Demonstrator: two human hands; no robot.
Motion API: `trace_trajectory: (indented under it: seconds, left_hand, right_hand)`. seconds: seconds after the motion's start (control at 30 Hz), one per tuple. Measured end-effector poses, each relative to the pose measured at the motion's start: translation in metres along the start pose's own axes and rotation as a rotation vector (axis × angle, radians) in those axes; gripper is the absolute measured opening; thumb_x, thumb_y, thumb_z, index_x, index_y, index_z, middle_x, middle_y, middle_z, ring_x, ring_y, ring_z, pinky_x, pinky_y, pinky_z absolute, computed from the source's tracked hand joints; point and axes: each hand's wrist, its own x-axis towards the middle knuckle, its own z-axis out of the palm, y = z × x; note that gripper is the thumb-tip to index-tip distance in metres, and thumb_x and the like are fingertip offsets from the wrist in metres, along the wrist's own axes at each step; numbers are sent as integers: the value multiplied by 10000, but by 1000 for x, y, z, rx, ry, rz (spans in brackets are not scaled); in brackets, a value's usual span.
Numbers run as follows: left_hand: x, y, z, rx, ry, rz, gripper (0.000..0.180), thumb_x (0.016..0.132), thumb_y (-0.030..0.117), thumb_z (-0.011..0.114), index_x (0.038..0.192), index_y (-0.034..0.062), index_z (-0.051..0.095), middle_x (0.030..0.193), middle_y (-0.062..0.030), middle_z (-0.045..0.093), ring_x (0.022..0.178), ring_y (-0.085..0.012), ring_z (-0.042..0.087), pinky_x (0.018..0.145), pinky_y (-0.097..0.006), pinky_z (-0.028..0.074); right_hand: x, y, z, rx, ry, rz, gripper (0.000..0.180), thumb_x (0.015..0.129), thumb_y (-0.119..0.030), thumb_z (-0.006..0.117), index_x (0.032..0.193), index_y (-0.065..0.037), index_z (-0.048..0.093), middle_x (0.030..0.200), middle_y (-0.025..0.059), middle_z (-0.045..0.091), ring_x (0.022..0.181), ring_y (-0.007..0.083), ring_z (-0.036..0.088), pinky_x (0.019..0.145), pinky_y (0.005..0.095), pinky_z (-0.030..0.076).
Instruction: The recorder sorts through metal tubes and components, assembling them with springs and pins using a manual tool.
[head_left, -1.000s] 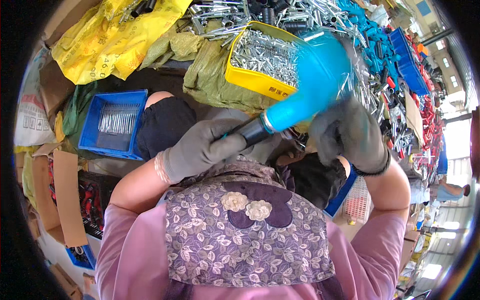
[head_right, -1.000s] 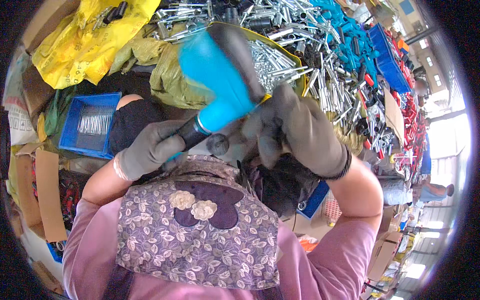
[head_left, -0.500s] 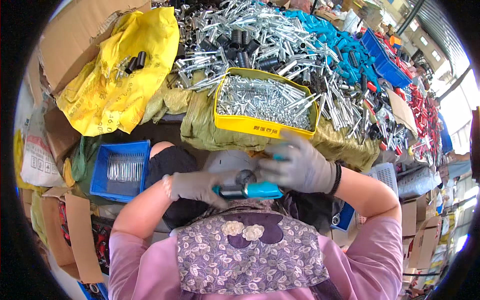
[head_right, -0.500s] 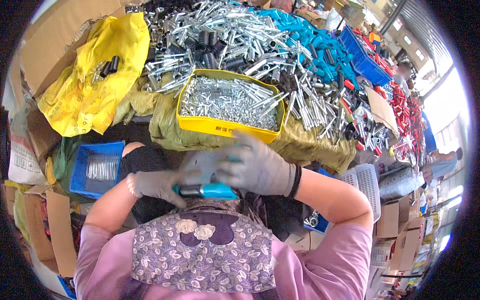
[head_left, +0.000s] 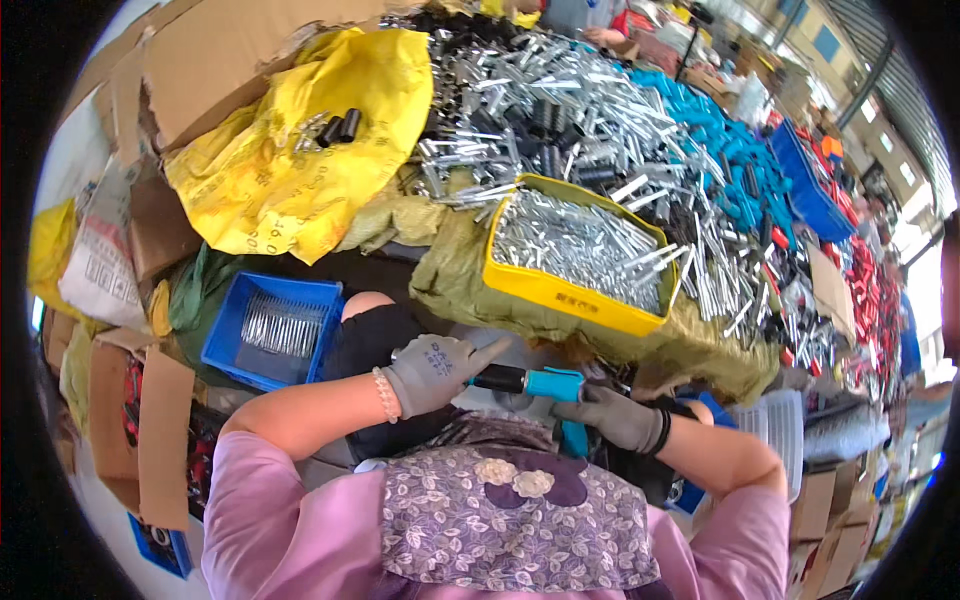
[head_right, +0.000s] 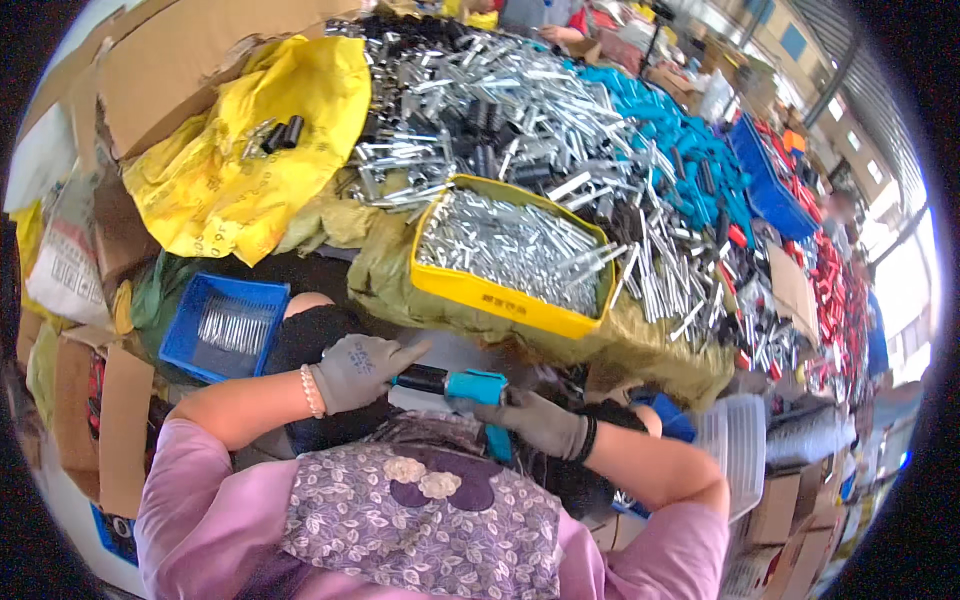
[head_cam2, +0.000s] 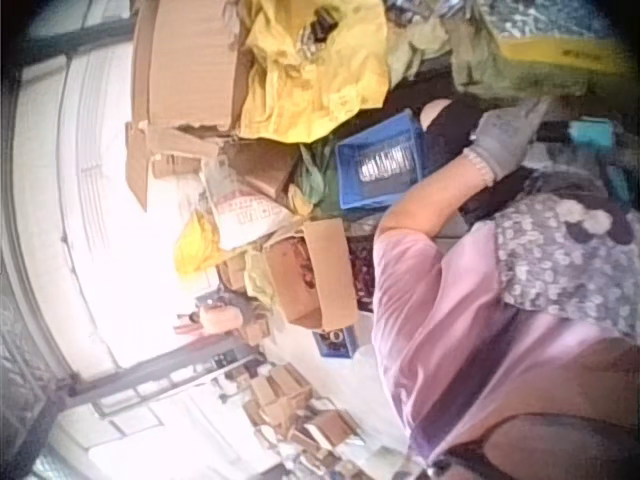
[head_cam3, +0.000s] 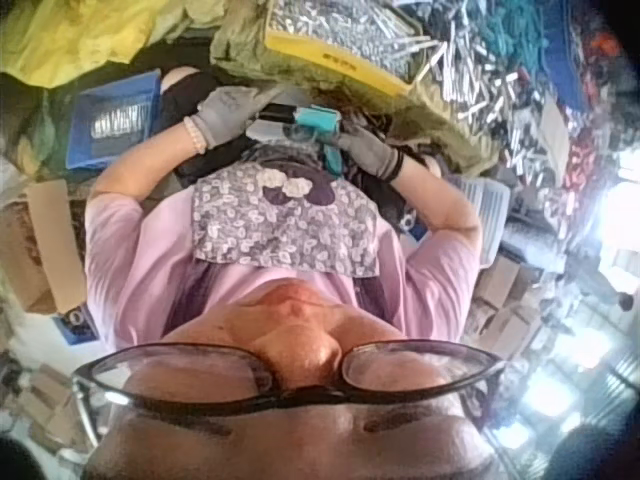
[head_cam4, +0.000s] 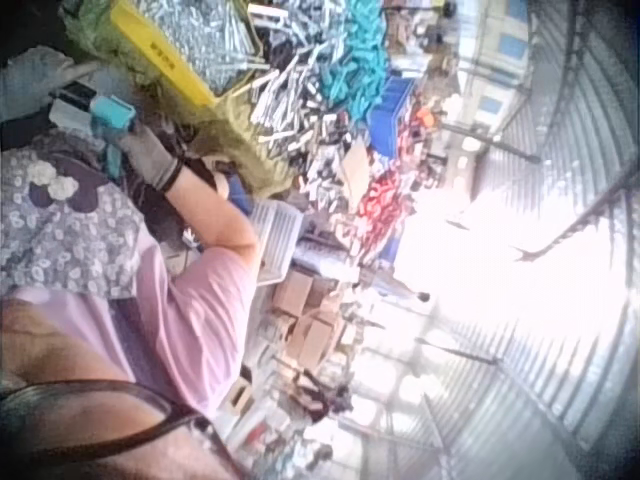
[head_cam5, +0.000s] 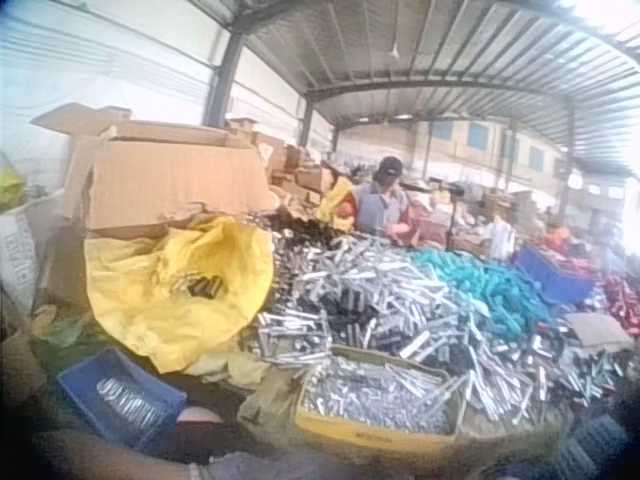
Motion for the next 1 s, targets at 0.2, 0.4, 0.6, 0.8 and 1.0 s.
trace_trajectory:
  seconds: [0.2, 0.4, 0.6, 0.8, 1.0]
  left_hand:
    - [-29, -37, 37, -762, -194, 324, 665, 817, 177, 660, 1426, 61, 419, 989, -212, 676, 865, -369, 676, 751, -402, 537]
    - [-57, -68, 18, -6, 500, -299, 647, 781, 88, 678, 1396, 73, 474, 906, -172, 685, 755, -344, 674, 662, -421, 532]
    - [-103, -79, 30, -1743, 719, -37, 209, 816, 91, 715, 1015, 69, 656, 702, 0, 583, 522, -73, 527, 479, -223, 410]
    - [-118, -97, 61, -1007, 901, -225, 344, 797, 126, 743, 1125, 42, 685, 958, -66, 736, 898, -205, 701, 822, -355, 546]
    - [-133, -152, 74, -959, 1627, -721, 269, 795, 48, 669, 1062, 25, 688, 804, -85, 689, 683, -252, 662, 656, -366, 535]
  right_hand:
    - [30, -41, -7, -947, 16, -312, 455, 964, -338, 614, 1333, -82, 540, 1215, 104, 628, 1074, 264, 599, 991, 368, 460]
    - [56, -128, 27, 116, -160, -21, 615, 1017, -559, 372, 1199, -12, 586, 835, 123, 696, 645, 181, 656, 601, 308, 546]
    - [129, -243, 67, -1055, 102, -1340, 842, 802, -442, 803, 1454, -60, 432, 1285, 207, 589, 1204, 357, 563, 1065, 444, 395]
    - [211, -248, 133, -123, -771, -582, 448, 815, -204, 761, 1174, -38, 548, 925, 48, 600, 822, 158, 596, 760, 291, 476]
    - [294, -258, 168, 116, -457, -674, 470, 989, -323, 580, 1316, 6, 505, 1078, 89, 623, 976, 202, 594, 924, 327, 478]
